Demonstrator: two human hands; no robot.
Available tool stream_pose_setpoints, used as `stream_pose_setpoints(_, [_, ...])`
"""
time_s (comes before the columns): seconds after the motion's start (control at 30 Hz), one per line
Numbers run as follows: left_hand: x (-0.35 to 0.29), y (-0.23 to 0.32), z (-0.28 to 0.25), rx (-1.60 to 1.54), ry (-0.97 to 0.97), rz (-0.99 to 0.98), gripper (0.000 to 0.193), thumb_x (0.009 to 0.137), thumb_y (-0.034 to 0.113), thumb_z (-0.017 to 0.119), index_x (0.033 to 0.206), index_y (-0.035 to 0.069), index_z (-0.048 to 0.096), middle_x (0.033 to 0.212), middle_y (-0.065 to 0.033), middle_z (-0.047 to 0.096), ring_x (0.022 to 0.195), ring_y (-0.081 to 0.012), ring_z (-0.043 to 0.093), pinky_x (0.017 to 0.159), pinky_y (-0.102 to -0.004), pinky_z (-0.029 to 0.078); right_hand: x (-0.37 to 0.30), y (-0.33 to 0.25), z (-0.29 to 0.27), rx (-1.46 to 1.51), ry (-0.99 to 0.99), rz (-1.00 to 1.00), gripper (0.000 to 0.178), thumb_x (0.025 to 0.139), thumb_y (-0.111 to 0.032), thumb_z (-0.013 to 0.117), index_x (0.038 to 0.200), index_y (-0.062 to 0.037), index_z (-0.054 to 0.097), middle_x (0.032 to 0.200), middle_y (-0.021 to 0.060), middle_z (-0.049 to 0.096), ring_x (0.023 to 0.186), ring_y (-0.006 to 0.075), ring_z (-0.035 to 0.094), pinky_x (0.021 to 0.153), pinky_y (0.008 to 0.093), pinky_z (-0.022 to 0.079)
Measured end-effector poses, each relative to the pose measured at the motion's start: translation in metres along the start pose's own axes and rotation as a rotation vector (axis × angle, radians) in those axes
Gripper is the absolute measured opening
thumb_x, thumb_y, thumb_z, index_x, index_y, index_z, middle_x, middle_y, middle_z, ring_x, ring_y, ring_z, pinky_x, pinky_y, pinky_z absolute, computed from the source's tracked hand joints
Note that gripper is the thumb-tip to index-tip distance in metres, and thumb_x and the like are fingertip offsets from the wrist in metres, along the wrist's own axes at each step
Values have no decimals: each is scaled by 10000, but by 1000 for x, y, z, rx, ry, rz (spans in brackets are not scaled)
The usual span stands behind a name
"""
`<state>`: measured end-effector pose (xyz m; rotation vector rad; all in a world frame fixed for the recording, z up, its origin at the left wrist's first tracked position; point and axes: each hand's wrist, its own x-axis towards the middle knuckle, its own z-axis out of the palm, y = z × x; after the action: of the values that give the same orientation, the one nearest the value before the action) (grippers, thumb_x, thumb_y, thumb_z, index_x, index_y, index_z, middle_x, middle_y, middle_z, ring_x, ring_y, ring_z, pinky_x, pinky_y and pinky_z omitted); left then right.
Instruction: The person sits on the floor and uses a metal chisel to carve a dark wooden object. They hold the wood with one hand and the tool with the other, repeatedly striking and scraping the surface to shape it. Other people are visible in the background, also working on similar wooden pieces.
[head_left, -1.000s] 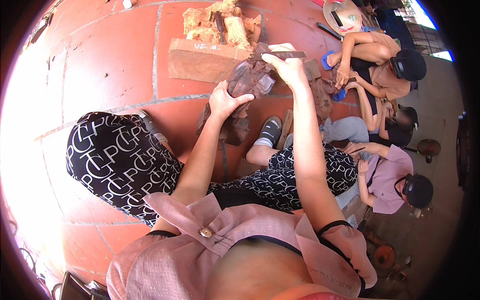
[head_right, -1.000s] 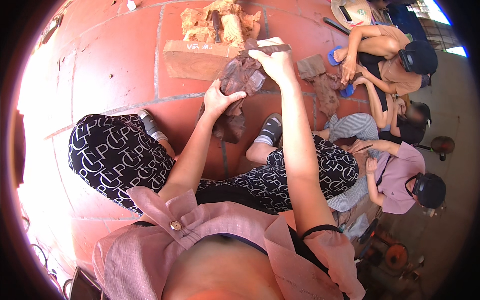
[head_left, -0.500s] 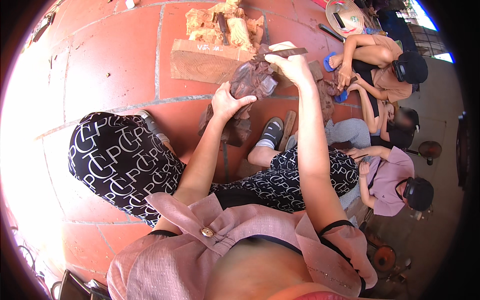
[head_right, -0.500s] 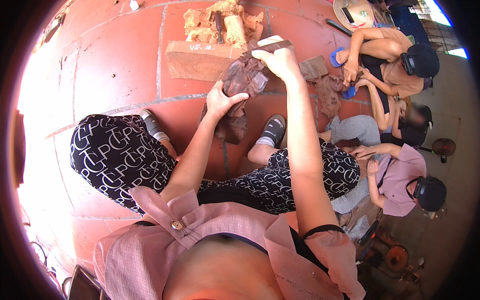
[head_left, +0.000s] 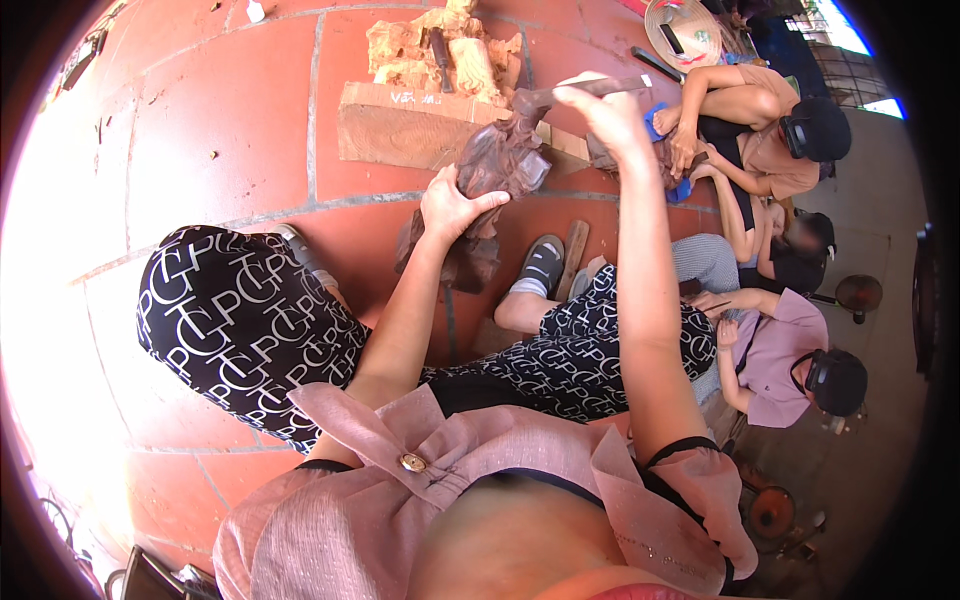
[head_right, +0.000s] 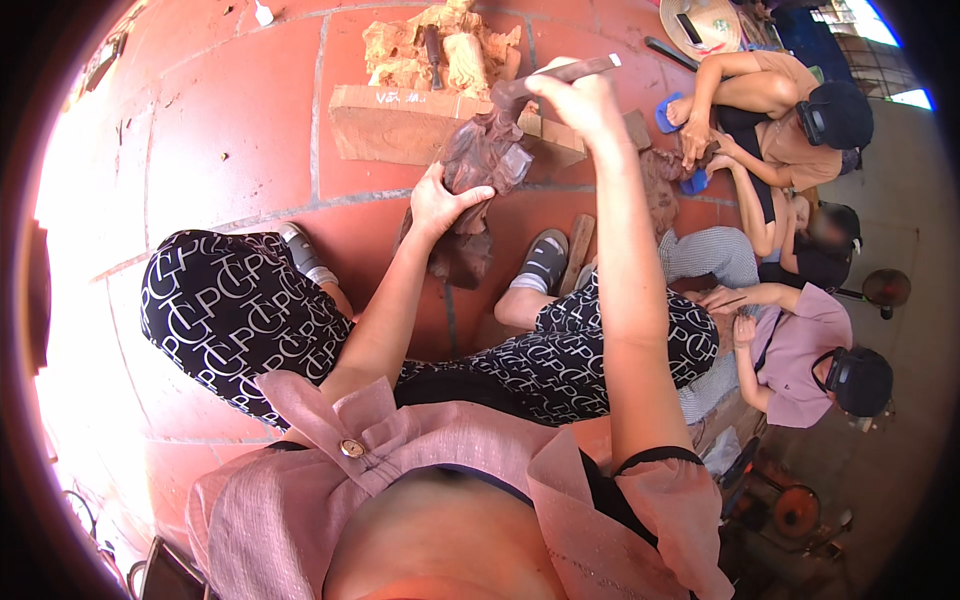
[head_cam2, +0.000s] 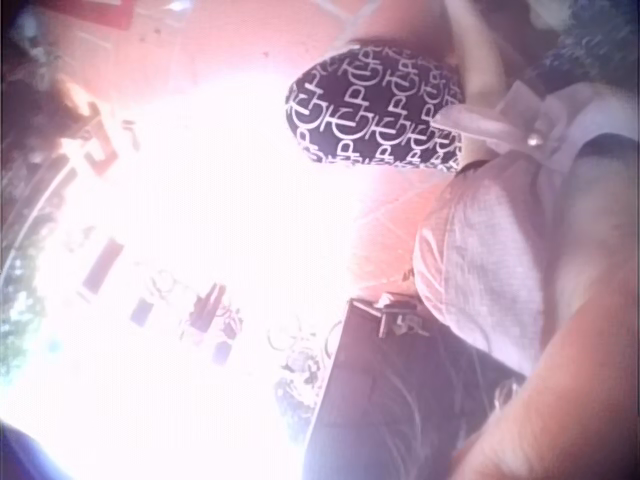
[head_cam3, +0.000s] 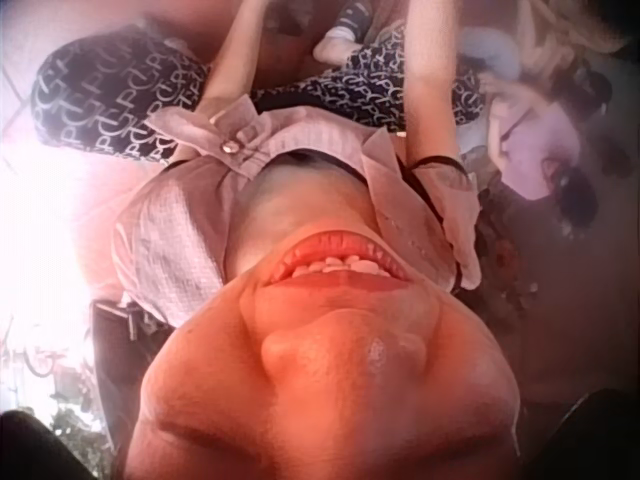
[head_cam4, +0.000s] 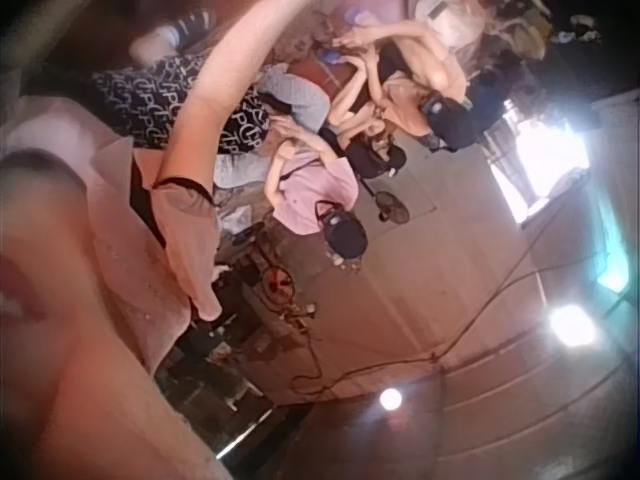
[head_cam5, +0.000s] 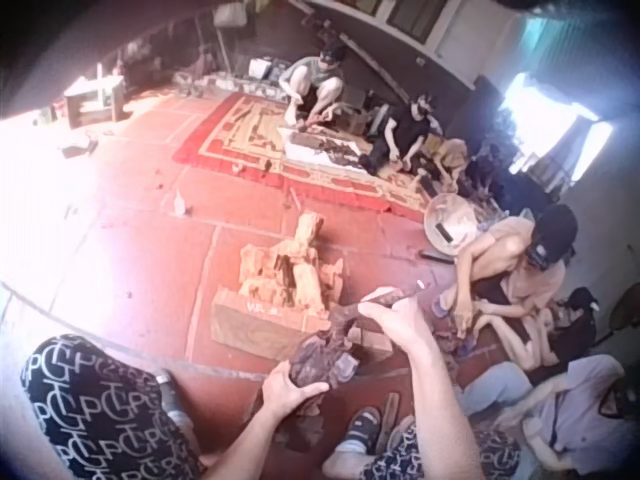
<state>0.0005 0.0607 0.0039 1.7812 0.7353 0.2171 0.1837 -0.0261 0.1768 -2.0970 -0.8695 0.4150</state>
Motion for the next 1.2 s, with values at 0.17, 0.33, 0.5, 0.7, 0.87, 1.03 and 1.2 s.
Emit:
stream_pose_setpoints(0.17, [4, -7, 8, -22, 15, 28, 906, 475, 622, 799, 1073, -22, 578, 1051, -190, 623, 1030, -321, 580, 880, -404, 460, -20, -47, -58, 83, 153, -109, 111, 786, -117, 678, 788, -6, 667, 699, -13, 611, 669, 54, 531, 616, 212, 418])
stream_pose_setpoints(0.33, [10, -5, 2, -21, -86, 2, 994, 472, 628, 800, 1170, -27, 533, 1166, -211, 566, 1100, -318, 547, 919, -395, 450, -71, -65, -81, -195, 169, -96, 105, 796, -102, 663, 799, 4, 663, 671, -5, 597, 635, 59, 522, 589, 222, 419])
stream_pose_setpoints(0.5, [27, -33, -5, -459, -274, -185, 1001, 516, 338, 904, 1279, -86, 415, 1252, -225, 502, 1139, -265, 521, 939, -347, 447, -139, -58, -87, -190, 284, -117, 96, 797, -76, 656, 800, 20, 656, 686, 9, 617, 648, 58, 541, 605, 213, 430])
stream_pose_setpoints(0.7, [21, -49, -2, -345, -217, -154, 977, 535, 366, 891, 1274, -82, 436, 1217, -240, 529, 1142, -278, 527, 935, -346, 445, -209, -39, -99, 121, 362, 3, 70, 830, -29, 620, 838, 40, 624, 833, 48, 627, 727, 70, 551, 669, 202, 435])
stream_pose_setpoints(0.87, [6, -15, -4, -226, -54, -31, 993, 552, 380, 880, 1275, -111, 408, 1187, -243, 552, 1097, -279, 556, 909, -339, 459, -235, 1, -87, 393, 382, 32, 51, 823, -27, 625, 835, 22, 619, 787, 41, 633, 704, 77, 562, 656, 207, 441])
stream_pose_setpoints(1.03, [-8, 48, -1, -305, 149, 56, 973, 597, 432, 845, 1274, -99, 391, 1164, -229, 563, 1074, -279, 561, 908, -332, 447, -235, 10, -72, 283, 342, -92, 61, 809, -47, 647, 789, 9, 637, 699, 5, 599, 614, 46, 503, 559, 195, 391])
stream_pose_setpoints(1.2, [-32, 64, 2, -103, 301, 144, 936, 658, 537, 764, 1272, -70, 404, 1163, -221, 564, 1089, -309, 549, 941, -352, 416, -252, 23, -69, 258, 411, -123, 98, 804, -78, 665, 787, 16, 640, 687, 8, 597, 594, 48, 494, 532, 199, 376])
